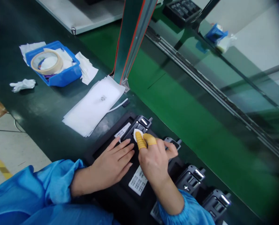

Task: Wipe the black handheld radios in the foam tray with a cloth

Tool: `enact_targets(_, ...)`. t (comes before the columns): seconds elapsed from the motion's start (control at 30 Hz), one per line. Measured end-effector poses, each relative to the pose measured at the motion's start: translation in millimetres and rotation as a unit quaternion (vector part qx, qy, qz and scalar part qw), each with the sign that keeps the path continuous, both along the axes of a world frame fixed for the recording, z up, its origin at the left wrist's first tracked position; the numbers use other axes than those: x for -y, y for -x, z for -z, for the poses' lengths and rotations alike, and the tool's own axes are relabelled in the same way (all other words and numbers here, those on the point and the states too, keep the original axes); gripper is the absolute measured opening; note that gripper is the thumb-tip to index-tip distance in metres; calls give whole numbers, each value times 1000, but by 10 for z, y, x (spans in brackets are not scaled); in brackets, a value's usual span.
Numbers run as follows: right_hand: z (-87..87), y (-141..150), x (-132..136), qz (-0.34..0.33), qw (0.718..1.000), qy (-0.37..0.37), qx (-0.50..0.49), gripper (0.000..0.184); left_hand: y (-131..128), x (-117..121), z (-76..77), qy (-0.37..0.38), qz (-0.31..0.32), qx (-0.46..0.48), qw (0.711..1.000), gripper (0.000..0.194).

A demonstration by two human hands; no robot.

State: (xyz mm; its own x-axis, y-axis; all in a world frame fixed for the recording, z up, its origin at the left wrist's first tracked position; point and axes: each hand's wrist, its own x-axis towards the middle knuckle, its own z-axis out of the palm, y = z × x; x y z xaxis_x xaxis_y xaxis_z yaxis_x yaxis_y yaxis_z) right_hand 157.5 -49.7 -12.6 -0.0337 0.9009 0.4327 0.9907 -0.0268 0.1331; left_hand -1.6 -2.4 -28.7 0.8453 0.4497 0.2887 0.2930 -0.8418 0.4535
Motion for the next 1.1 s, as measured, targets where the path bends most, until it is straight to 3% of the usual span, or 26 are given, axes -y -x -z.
enact_targets(0.17,71,79,-14,-6,1000,5,14,28,11,1,23,2,-7,19,1000,31)
enact_targets(0.3,58,-54,229,34,999,16,34,24,9,16,45,-20,-8,23,999,29)
enact_targets(0.5,97,-225,1023,121,992,-14,-24,18,16,39,80,-51,-9,23,998,28)
enact_targets(0.63,286,-196,1643,189,975,-66,-97,11,41,34,66,-61,-9,25,998,28)
enact_targets(0.73,460,-128,2002,209,968,-85,-108,19,-4,25,-16,-54,-52,20,997,31)
enact_targets(0.83,585,-84,2213,199,968,-134,-71,22,-146,27,-120,5,-132,-28,991,53)
enact_targets(0.93,625,-85,2299,166,973,-156,-25,20,-312,10,-183,175,-203,24,963,74)
enact_targets(1.0,629,-93,2321,158,975,-158,-2,20,-376,-37,-198,279,-231,89,928,79)
enact_targets(1.1,661,-102,2344,157,976,-151,7,21,-386,-159,-213,355,-242,139,892,76)
